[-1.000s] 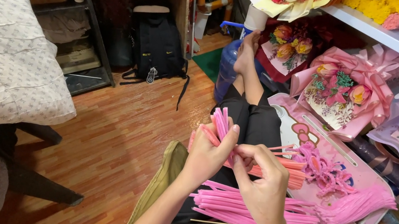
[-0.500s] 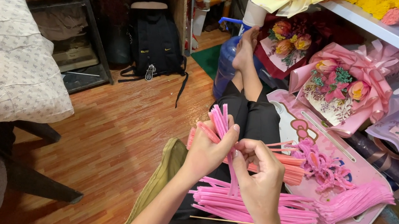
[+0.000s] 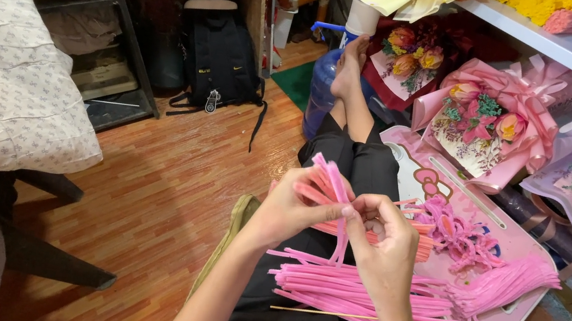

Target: The person sits with their legs crossed and manipulates pink pipe cleaners by hand, twisting and folding them into small shapes. They handle a bundle of pipe cleaners resting on their lap and place the finished pieces onto a nearby tray.

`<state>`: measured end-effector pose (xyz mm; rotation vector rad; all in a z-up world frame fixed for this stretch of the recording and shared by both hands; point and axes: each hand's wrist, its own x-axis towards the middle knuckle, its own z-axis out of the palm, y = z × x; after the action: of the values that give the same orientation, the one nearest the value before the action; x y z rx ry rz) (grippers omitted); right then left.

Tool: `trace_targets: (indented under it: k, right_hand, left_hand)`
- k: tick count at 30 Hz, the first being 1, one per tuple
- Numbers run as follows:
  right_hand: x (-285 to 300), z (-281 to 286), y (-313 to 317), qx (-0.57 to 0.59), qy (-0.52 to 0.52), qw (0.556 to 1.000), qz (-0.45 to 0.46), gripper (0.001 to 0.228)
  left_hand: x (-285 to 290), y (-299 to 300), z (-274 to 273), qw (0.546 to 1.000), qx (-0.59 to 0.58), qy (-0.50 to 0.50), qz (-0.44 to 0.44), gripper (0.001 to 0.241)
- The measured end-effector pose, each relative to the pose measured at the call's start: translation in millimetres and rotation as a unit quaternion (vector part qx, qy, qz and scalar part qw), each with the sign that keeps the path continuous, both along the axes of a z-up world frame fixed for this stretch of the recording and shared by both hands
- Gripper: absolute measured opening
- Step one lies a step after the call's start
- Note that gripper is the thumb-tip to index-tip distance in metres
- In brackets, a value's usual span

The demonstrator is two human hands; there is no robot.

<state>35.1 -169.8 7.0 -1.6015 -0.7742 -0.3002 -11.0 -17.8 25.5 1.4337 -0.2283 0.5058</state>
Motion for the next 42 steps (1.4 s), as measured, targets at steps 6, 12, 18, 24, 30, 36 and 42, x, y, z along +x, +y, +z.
trace_targets:
  k: [6,12,18,24,30,36,42]
  right_hand:
    - [-7,6,-6,-0.041,-0.053,0.998,-0.002,0.005]
    - [-2,5,-10,-0.080,-0.076,0.992,0.057,0.009]
    - [-12,15,-15,-0.166,-0.060,0.982,0.071,0.005]
    - [-15,24,-15,-0.178,-0.052,0.975,0.126,0.010]
    - [-11,21,-18,-0.176,-0.081,0.976,0.100,0.006]
    - [-9,11,-11,-0.118,-0.094,0.988,0.039,0.004]
    - [-5,15,-10,-0.082,-0.129,0.988,0.027,0.008]
  left_hand:
    - [-5,8,4,0.999,0.003,0.024,-0.032,0.012]
    - [-10,15,1,0.995,0.013,0.036,-0.089,0.010]
    - [-5,35,-12,0.979,0.088,0.057,-0.176,0.024]
    - [-5,41,-13,0.970,0.127,0.024,-0.207,0.027]
    - [1,31,-25,0.983,0.100,0.019,-0.155,0.031]
    - [-6,6,-5,0.997,0.054,0.053,-0.013,0.022]
    - [12,-1,-36,0.996,-0.075,0.043,0.019,0.014]
